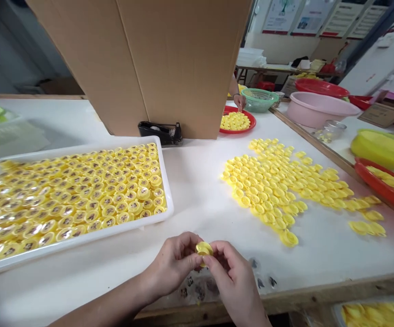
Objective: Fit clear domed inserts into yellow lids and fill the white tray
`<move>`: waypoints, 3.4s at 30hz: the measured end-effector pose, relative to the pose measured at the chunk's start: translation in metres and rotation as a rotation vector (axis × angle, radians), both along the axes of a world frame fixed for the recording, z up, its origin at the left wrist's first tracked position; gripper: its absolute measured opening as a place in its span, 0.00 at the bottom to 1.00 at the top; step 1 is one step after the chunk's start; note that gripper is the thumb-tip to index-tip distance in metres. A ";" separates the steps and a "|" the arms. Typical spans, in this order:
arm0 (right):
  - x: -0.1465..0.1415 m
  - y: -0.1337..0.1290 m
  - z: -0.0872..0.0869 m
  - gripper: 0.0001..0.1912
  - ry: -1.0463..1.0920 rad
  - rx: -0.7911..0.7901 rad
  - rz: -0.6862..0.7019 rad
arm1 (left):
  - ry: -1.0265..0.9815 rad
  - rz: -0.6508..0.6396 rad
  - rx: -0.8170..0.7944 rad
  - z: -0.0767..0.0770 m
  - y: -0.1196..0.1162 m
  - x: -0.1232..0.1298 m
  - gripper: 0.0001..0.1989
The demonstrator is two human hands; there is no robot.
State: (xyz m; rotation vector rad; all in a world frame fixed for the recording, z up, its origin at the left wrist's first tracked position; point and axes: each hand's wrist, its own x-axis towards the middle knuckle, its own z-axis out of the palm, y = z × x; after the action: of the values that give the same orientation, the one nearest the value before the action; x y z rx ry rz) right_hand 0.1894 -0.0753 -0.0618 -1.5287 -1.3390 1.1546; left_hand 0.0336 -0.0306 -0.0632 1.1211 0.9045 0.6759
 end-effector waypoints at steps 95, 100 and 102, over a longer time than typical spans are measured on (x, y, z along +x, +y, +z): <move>0.097 -0.005 -0.037 0.12 -0.007 0.168 -0.404 | 0.857 -0.417 1.084 -0.008 0.083 0.108 0.18; 0.095 -0.001 -0.034 0.15 0.115 0.116 -0.417 | 0.782 -0.340 0.950 -0.022 0.082 0.104 0.11; 0.093 0.000 -0.031 0.15 0.076 0.111 -0.406 | 0.750 -0.309 0.882 -0.022 0.078 0.102 0.08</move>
State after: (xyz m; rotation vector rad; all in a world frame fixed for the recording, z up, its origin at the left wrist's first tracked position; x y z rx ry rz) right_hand 0.2821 -0.0750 -0.0931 -1.5670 -0.9661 0.8577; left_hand 0.1354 0.0477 -0.0850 2.3507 1.0327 0.3772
